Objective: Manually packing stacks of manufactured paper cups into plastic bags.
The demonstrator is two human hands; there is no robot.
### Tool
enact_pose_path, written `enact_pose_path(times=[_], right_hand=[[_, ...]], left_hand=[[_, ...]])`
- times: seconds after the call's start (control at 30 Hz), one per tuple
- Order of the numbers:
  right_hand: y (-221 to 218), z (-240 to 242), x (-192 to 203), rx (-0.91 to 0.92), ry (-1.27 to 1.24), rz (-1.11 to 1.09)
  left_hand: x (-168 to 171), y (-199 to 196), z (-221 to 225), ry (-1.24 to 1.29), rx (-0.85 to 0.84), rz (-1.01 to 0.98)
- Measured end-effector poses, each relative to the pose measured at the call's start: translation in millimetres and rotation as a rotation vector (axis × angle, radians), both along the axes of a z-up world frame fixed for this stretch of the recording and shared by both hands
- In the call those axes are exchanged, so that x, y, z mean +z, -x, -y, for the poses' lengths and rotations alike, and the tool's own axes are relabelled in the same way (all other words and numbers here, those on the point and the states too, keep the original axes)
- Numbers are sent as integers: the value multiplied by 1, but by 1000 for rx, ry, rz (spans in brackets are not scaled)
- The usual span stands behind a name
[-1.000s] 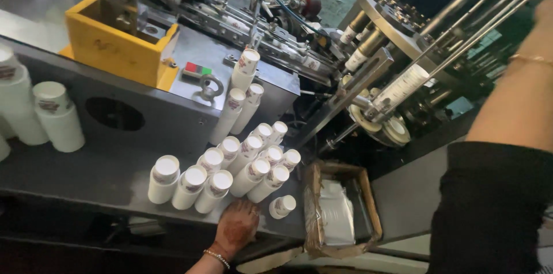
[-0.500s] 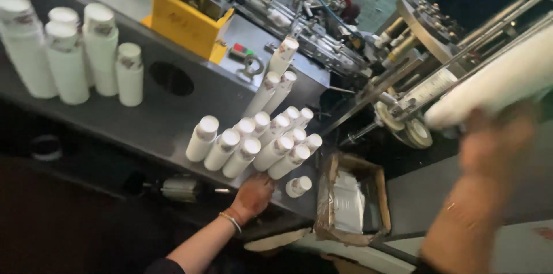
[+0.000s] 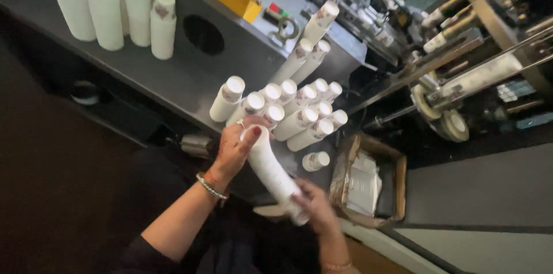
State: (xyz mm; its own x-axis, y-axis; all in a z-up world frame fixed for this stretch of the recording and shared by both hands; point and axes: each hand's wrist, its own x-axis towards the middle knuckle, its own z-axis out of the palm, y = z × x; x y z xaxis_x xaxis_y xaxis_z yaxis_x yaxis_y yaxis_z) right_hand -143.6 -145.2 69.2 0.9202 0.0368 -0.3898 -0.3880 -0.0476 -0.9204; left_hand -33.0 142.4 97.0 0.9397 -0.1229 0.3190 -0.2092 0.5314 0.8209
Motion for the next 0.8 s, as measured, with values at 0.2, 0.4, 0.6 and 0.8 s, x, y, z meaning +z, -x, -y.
enact_pose_path(times=[0.2, 0.4, 0.6, 0.8], right_hand=[[-34, 35, 90, -52, -20, 510], [-54, -45, 178, 55, 32, 811], [-72, -48, 133, 223, 390, 748], [-78, -66, 121, 66, 293, 502]], left_hand=[[-35, -8, -7, -659, 119, -7], [-68, -5, 43, -710, -83, 82], [-85, -4, 68, -903, 85, 176], [-93, 1, 62, -968, 164, 194]])
